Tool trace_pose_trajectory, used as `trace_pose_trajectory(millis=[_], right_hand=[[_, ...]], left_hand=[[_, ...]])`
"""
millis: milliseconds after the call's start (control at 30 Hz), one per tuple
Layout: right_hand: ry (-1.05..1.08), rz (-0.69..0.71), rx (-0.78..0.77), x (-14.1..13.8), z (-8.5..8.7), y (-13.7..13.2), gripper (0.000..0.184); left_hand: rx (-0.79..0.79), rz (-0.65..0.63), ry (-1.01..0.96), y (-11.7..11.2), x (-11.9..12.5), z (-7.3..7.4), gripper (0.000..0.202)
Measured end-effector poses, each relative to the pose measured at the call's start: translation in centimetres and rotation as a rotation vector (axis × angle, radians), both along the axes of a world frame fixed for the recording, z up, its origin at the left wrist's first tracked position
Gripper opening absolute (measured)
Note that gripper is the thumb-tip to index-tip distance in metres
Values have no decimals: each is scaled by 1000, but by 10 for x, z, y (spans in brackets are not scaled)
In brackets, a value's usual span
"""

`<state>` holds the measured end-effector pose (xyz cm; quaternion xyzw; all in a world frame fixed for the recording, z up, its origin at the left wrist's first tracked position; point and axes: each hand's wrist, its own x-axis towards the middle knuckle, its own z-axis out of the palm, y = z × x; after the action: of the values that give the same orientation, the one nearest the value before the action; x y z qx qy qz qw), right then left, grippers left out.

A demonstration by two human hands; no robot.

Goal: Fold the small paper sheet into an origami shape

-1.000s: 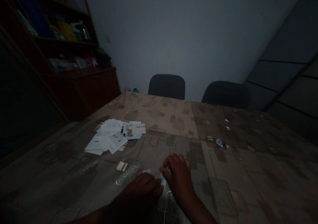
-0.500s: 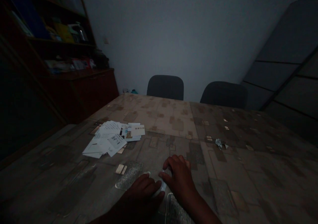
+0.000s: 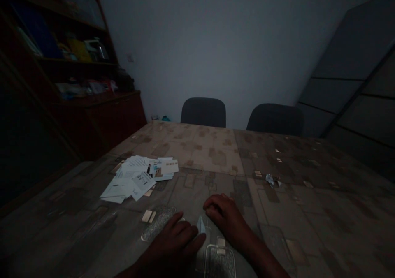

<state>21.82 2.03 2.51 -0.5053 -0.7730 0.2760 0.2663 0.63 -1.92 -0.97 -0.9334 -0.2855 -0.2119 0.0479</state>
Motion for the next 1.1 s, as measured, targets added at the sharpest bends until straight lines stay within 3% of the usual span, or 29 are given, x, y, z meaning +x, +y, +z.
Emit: trace_pose_trajectory(millis=[300,700,867,1100], right_hand=[[-72,132,44,-5,5,-7,9],[-155,9,91,-18,-10,2,11],[-162,-51,94,-22,-8,-2,11],[-119,-14,87,-18,-4,-1,17]], left_hand=[[-50,-28,40,3,-4,5,18],[-79,-24,138,2,1,15,18],[-13,-36,56,3,-4,6,27],[13,-18,14,2,-6,-7,31]])
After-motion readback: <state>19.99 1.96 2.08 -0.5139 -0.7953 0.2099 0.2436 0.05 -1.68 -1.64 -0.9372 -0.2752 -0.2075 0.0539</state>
